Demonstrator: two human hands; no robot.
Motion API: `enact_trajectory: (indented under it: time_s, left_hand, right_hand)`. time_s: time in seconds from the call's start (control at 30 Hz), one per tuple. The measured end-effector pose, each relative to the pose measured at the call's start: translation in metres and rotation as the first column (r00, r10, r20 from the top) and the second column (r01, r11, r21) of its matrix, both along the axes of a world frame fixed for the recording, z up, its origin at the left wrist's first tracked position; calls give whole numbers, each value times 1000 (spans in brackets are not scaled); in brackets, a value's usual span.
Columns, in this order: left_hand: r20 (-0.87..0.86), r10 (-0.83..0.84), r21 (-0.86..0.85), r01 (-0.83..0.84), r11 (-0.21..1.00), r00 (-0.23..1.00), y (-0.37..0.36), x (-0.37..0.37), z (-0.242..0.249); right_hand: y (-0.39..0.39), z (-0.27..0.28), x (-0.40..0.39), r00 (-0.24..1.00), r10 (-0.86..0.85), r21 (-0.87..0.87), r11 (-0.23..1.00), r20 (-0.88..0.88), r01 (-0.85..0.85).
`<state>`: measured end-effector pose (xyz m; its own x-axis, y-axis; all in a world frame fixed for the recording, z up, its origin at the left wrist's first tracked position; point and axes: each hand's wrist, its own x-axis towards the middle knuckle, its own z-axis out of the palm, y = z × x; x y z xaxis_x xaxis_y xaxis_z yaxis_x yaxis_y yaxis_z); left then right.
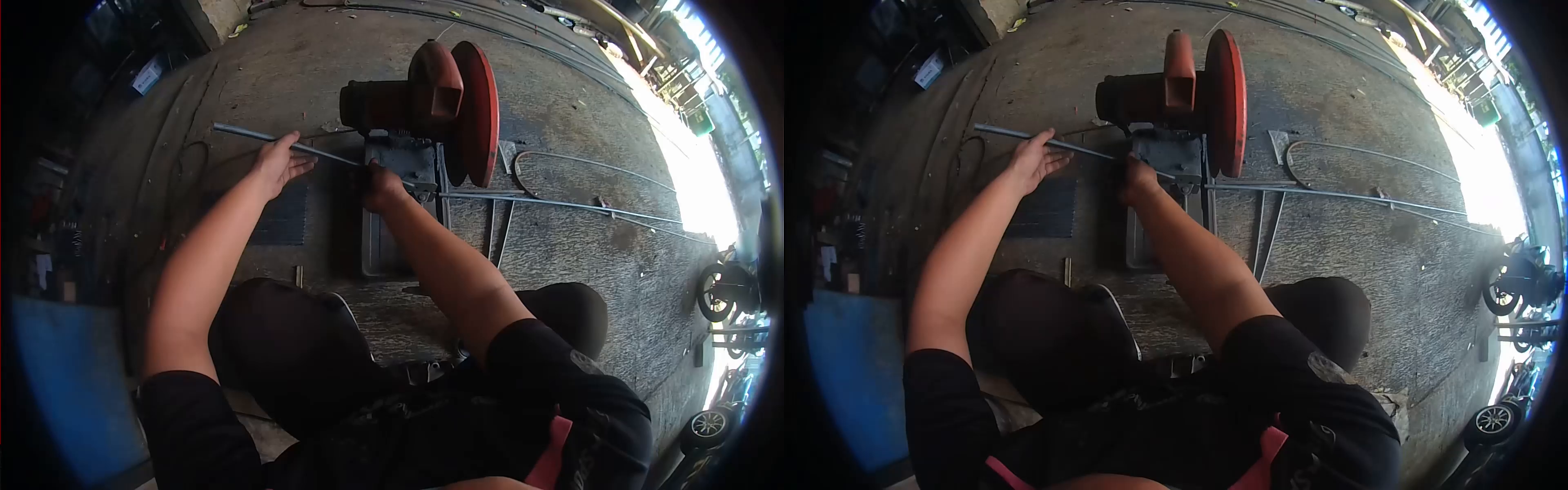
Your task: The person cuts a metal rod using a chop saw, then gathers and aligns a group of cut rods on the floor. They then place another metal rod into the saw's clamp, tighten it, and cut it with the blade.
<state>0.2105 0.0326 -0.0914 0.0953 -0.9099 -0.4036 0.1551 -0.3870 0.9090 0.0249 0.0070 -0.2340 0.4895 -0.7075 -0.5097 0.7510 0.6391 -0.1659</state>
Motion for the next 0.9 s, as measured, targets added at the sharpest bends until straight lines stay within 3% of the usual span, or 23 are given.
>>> enact_trajectory:
  time_s: [0.07, 0.1, 0.17, 0.23, 0.27, 0.3, 0.37, 0.4, 0.43, 0.47, 0.53, 0.63, 0.67, 0.7, 0.73, 0.77, 0.8, 0.83, 0.87, 0.9]
  left_hand:
    - [21, 86, 24, -87, 996, 996, -11, -24, -12]
    - [24, 164, 43, -165, 985, 986, -18, -32, -23]
    - [23, 256, 49, -257, 965, 966, -32, -41, -63]
    - [32, 408, 122, -409, 904, 912, -41, -54, -103]
    - [37, 429, 150, -429, 891, 903, -42, -58, -118]
    - [40, 450, 184, -449, 874, 892, -41, -61, -132]
    - [30, 422, 240, -416, 877, 906, -43, -57, -167]
    - [0, 409, 285, -392, 875, 912, -44, -58, -178]
    - [-1, 398, 300, -380, 875, 917, -43, -57, -184]
    - [-4, 415, 290, -396, 871, 910, -43, -57, -190]
    - [41, 424, 305, -416, 857, 905, -48, -48, -209]
    - [92, 397, 390, -400, 829, 913, -52, -32, -243]
    - [102, 389, 400, -396, 827, 916, -52, -29, -254]
    - [113, 382, 412, -393, 822, 917, -50, -26, -265]
    - [70, 386, 435, -377, 818, 920, -50, -19, -282]
    - [58, 386, 451, -369, 812, 921, -47, -23, -289]
    - [88, 405, 475, -396, 786, 910, -45, -24, -290]
    - [122, 424, 494, -425, 758, 897, -44, -23, -287]
    - [165, 405, 479, -432, 764, 899, -41, -30, -278]
    - [161, 406, 483, -431, 762, 899, -41, -33, -274]
  right_hand:
    - [-20, -28, -8, 993, -33, -11, 999, -111, 32]
    - [-40, -85, -2, 996, -31, -2, 1000, -86, 30]
    - [-74, -203, 8, 941, -163, -349, 936, -296, 53]
    - [-98, -311, 28, 814, -382, -659, 752, -437, 0]
    - [-117, -361, 36, 724, -503, -772, 632, -472, -65]
    - [-120, -399, 39, 722, -506, -767, 640, -472, -53]
    - [-111, -454, 37, 505, -605, -786, 428, -616, -446]
    - [-86, -383, -17, 493, -605, -778, 444, -626, -444]
    - [-58, -284, -32, 698, -200, -402, 906, -688, -137]
    - [-33, -161, -44, 906, 91, 248, 969, -414, 16]
    - [-15, -114, -57, 865, 124, 220, 975, -486, -17]
    - [-11, -133, -72, 735, 202, 171, 978, -648, -118]
    - [-14, -156, -78, 468, 58, 53, 998, -882, -23]
    - [-13, -176, -86, 129, -87, -85, 996, -988, 18]
    - [5, -120, -107, -37, -224, -227, 966, -974, 122]
    - [10, -107, -125, -6, -263, -260, 952, -965, 162]
    - [10, -113, -140, -120, -315, -334, 920, -942, 207]
    - [5, -120, -151, 13, -358, -314, 836, -934, 450]
    - [-5, -171, -176, 9, -246, -215, 866, -969, 452]
    - [-14, -214, -197, 92, -228, -144, 829, -969, 540]
